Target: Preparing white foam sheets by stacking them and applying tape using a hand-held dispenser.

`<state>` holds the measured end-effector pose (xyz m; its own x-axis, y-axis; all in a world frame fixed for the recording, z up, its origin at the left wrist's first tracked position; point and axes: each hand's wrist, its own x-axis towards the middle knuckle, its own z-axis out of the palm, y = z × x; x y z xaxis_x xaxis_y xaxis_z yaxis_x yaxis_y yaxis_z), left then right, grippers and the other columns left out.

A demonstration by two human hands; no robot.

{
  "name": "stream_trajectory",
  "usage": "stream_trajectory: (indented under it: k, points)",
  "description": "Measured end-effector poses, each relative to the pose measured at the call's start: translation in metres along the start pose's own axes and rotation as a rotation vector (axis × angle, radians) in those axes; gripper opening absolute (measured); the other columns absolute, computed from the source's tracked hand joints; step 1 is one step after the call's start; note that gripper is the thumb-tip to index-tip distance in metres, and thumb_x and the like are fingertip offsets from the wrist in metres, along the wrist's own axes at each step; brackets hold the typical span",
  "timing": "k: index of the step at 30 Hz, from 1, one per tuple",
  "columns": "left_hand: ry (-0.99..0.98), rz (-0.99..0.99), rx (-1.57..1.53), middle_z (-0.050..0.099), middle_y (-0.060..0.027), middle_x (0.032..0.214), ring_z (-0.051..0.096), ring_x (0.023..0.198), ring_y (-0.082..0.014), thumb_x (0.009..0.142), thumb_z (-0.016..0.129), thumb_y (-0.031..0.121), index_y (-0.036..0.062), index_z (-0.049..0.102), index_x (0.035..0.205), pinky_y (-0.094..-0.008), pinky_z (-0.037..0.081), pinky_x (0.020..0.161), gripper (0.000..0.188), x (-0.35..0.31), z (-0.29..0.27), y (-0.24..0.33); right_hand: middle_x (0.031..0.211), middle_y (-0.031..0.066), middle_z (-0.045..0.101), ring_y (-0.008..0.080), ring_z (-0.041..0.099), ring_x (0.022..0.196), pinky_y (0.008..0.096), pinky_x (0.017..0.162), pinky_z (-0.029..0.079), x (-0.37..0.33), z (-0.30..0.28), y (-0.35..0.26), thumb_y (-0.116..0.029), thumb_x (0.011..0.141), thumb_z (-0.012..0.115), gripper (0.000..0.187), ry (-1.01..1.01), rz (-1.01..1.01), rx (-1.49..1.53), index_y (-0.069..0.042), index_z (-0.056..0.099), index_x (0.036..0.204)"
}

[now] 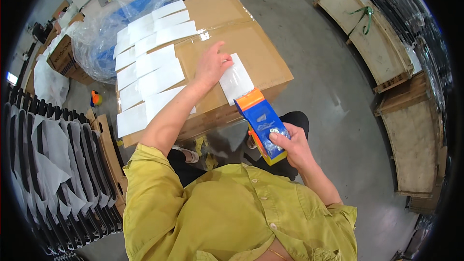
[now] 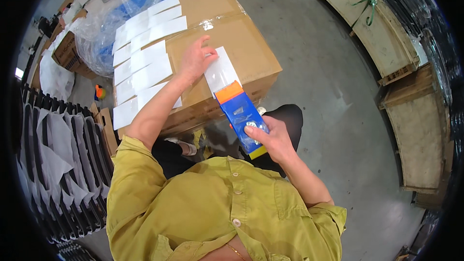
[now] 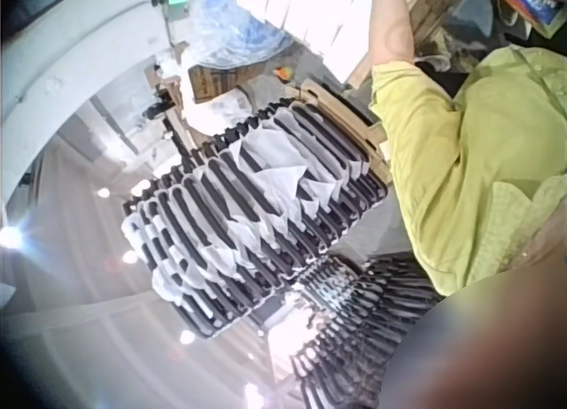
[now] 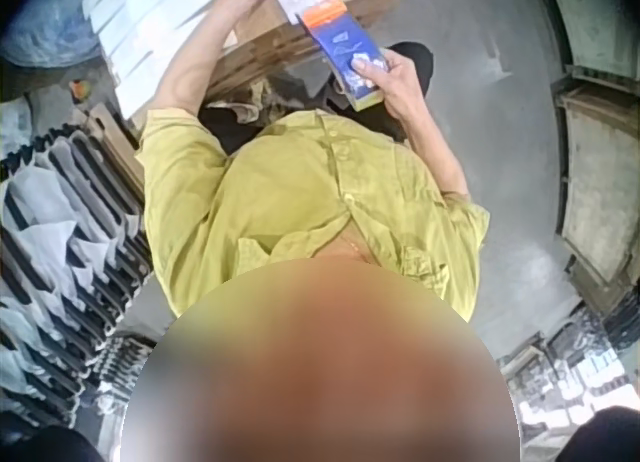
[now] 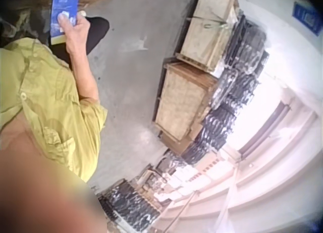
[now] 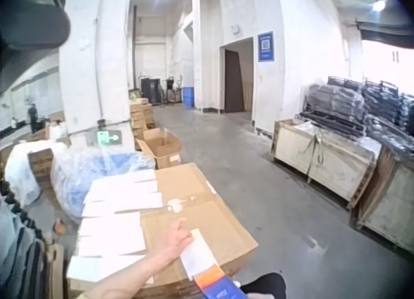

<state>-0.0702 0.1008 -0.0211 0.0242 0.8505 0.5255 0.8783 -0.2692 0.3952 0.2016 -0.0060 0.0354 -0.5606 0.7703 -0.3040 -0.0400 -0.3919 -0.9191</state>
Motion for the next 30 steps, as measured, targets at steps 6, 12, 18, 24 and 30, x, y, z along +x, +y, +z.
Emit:
stream_trajectory:
  k: [6,12,18,24,30]
  points:
    - [0.357,-0.025,0.144,0.053,-0.0165,0.109,0.051,0.098,-0.0332,0.078,0.060,0.022,0.0051,0.052,0.105,-0.0364,0.042,0.081,0.033,-0.004,-0.024,0.030,0.088,0.0079,0.062,0.0089,0.056,0.068,0.0214,0.062,0.046,0.012,-0.005,0.007,-0.026,0.074,0.068,0.041,0.002,0.070,0.086,0.005,0.058,0.098]
    - [-0.653,-1.221,-0.995,0.061,-0.0128,0.091,0.060,0.083,-0.0185,0.088,0.043,0.044,-0.0009,0.053,0.104,-0.0300,0.049,0.068,0.049,-0.109,-0.081,0.087,0.087,0.0091,0.062,0.0105,0.056,0.070,0.0229,0.063,0.045,-0.011,-0.011,0.002,-0.026,0.073,0.068,0.042,-0.024,0.088,0.088,0.007,0.057,0.097]
    - [-0.455,-1.260,-1.787,0.058,-0.0108,0.103,0.057,0.092,-0.0191,0.086,0.051,0.040,0.0001,0.049,0.110,-0.0308,0.046,0.081,0.047,-0.107,-0.031,0.096,0.084,0.0094,0.061,0.0110,0.056,0.073,0.0228,0.067,0.045,-0.027,-0.008,0.009,-0.025,0.073,0.069,0.040,-0.059,0.134,-0.016,0.007,0.056,0.095]
    - [-0.091,-1.182,-1.669,0.059,-0.0061,0.101,0.056,0.094,-0.0182,0.079,0.063,0.019,0.0053,0.051,0.109,-0.0342,0.044,0.085,0.035,-0.097,-0.020,0.105,0.082,0.0056,0.060,0.0085,0.054,0.072,0.0221,0.066,0.044,-0.040,-0.007,0.023,-0.022,0.072,0.071,0.035,-0.012,0.100,-0.114,0.003,0.057,0.092]
    - [0.070,-1.131,-1.629,0.059,-0.0090,0.094,0.061,0.079,-0.0210,0.082,0.059,0.019,0.0025,0.049,0.105,-0.0328,0.052,0.070,0.030,-0.072,-0.049,0.091,0.078,0.0034,0.060,0.0063,0.052,0.068,0.0216,0.063,0.043,-0.055,-0.014,0.022,-0.020,0.072,0.071,0.032,-0.024,0.021,-0.258,0.002,0.057,0.091]
